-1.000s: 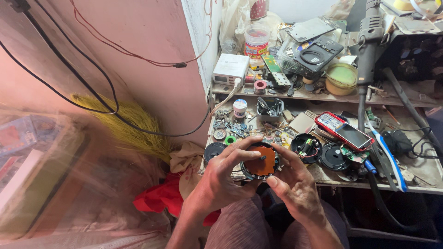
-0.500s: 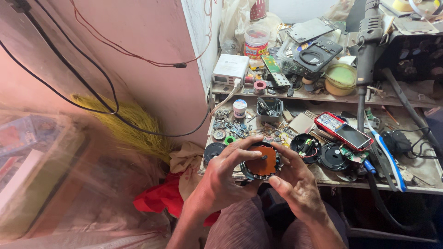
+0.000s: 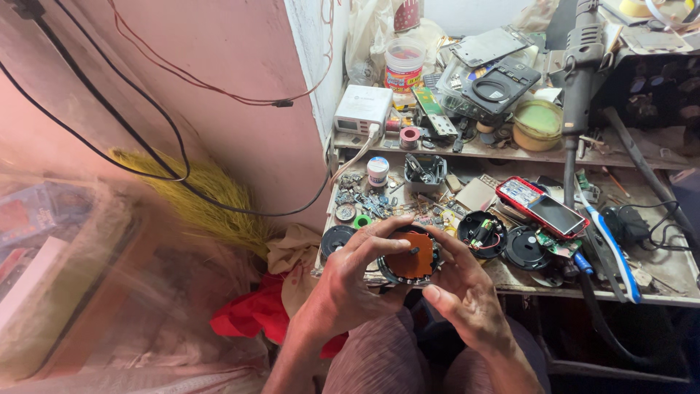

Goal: The person assembles a small cylindrical electronic device by hand. They place a circular orange component into a teal housing, attach a black lid, and rotate the device to check the fit. The person then removes the lid and handles a small cylindrical battery from a yellow container.

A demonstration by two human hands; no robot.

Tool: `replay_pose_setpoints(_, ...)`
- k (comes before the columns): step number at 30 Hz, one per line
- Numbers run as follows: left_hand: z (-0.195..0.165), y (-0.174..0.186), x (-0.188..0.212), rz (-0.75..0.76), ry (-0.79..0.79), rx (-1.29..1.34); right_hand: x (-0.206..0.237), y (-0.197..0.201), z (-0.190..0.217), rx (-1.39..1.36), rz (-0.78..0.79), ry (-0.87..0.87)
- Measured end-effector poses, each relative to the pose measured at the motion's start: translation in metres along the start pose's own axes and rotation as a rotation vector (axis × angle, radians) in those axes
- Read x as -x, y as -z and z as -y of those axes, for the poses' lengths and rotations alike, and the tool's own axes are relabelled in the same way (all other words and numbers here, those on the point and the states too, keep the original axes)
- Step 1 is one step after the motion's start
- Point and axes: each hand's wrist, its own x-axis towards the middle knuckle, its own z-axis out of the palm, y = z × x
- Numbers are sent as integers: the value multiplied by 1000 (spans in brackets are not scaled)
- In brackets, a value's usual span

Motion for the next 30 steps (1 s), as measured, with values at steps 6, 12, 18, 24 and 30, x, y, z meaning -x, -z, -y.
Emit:
replay_pose_setpoints(6,6,-2,0,-15,66,-40,-1,-1,-6,122,-54,-54)
replay_pose_setpoints(12,12,-9,-2,-41,221,-91,-6,-4,-13,277,-148,-60)
replay_pose_setpoints(18,32,-29,-2,-102,235,-261,-10,2,-19,753,-333,88)
replay_pose_setpoints(24,57,-49,-4,-130,225,-288,-19,21,-31,906,-407,117)
replay_pose_setpoints(30,63,-50,-9,-94,237,-297,-26,29,-39,848,-450,31)
